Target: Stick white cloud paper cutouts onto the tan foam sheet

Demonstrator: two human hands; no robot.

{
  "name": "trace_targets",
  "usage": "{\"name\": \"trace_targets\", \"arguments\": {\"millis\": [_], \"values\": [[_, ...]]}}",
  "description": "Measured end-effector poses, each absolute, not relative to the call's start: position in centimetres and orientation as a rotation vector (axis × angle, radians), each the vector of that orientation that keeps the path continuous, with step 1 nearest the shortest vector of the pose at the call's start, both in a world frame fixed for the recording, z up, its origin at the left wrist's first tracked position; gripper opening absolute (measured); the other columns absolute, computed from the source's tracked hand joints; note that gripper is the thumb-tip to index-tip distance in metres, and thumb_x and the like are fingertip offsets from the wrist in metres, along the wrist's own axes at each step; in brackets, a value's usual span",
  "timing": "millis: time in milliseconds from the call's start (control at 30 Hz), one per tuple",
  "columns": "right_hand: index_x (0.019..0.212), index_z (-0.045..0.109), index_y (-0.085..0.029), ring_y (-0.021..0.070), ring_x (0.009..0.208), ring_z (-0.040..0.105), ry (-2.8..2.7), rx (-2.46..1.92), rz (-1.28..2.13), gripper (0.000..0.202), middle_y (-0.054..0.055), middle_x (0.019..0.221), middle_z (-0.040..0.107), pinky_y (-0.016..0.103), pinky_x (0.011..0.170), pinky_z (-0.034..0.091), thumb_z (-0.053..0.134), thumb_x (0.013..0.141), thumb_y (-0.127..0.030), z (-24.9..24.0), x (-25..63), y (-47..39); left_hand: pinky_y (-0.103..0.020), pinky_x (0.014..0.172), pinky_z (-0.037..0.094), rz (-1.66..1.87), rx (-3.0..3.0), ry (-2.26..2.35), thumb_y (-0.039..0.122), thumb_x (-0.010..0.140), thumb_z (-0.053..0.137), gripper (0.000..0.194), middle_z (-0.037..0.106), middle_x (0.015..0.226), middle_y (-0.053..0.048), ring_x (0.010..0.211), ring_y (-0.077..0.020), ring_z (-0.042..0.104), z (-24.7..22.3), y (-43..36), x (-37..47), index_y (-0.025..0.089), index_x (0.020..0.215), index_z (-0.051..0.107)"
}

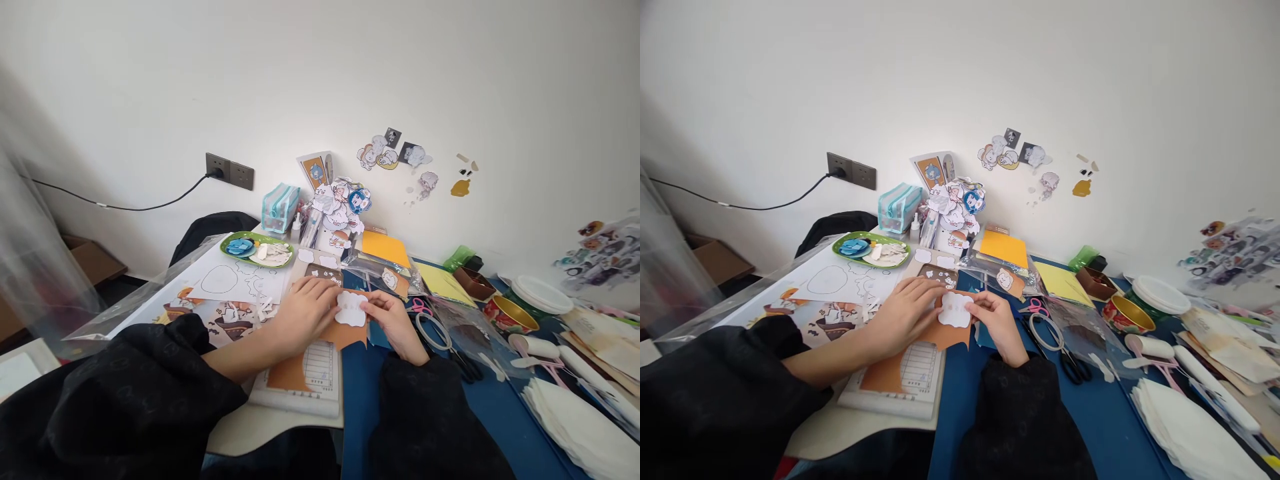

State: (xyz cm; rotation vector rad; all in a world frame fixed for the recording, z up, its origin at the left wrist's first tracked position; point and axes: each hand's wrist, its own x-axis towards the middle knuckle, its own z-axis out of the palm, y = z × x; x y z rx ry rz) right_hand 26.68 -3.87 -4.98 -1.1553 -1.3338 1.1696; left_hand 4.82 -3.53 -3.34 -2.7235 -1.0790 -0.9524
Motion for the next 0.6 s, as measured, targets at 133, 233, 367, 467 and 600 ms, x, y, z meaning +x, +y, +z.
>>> {"name": "trace_targets", "arguments": {"millis": [133, 233, 367, 467, 600], "values": [[0.074, 0.064, -0.018, 0.0136, 0.061, 0.058, -1.372, -1.144, 1.191, 0.024, 0.000, 0.067, 0.064, 0.025, 0.058, 0.047, 0.075, 0.068, -0.039, -4.7, 26.1, -4.0, -0.040, 0.085, 0.044, -1.069, -2.822, -1.358, 0.028, 0.090, 0.047, 0.026, 0.065, 0.102, -0.010, 0.098, -0.0254, 0.058, -2.9, -2.9, 4.8, 0.014, 0.111, 0.052], [0.073, 0.063, -0.019, 0.0145, 0.059, 0.058, -1.425, -1.205, 1.139, 0.029, 0.000, 0.065, 0.064, 0.027, 0.058, 0.048, 0.074, 0.065, -0.045, -4.4, 25.7, -4.1, -0.039, 0.080, 0.044, -1.005, -2.912, -1.450, 0.030, 0.091, 0.043, 0.021, 0.066, 0.095, -0.008, 0.091, -0.0253, 0.059, -2.9, -2.5, 4.8, 0.017, 0.097, 0.058], [0.083, 0.065, -0.018, 0.0197, 0.062, 0.062, -1.370, -1.447, 0.907, 0.043, 0.005, 0.073, 0.067, 0.030, 0.056, 0.048, 0.066, 0.066, -0.058, -4.3, 26.8, -3.7, -0.039, 0.080, 0.041, -0.971, -2.939, -1.484, 0.030, 0.092, 0.040, 0.022, 0.066, 0.093, -0.007, 0.088, -0.0242, 0.058, -3.0, -2.4, 4.9, 0.017, 0.089, 0.057], [0.098, 0.062, -0.016, 0.0222, 0.067, 0.062, -1.197, -1.622, 0.642, 0.051, 0.010, 0.083, 0.068, 0.029, 0.051, 0.043, 0.046, 0.078, -0.061, -4.6, 29.3, -3.0, -0.038, 0.080, 0.040, -0.979, -2.948, -1.500, 0.029, 0.092, 0.040, 0.021, 0.065, 0.092, -0.006, 0.088, -0.0243, 0.057, -3.0, -2.6, 4.9, 0.018, 0.089, 0.057], [0.083, 0.064, -0.016, 0.0239, 0.059, 0.058, -1.073, -1.831, 0.390, 0.043, 0.011, 0.067, 0.065, 0.030, 0.048, 0.038, 0.047, 0.077, -0.055, -5.2, 32.5, -2.0, -0.039, 0.079, 0.039, -1.002, -2.938, -1.508, 0.029, 0.092, 0.040, 0.020, 0.065, 0.091, -0.006, 0.088, -0.0243, 0.057, -3.0, -2.6, 4.8, 0.019, 0.086, 0.056]]}}
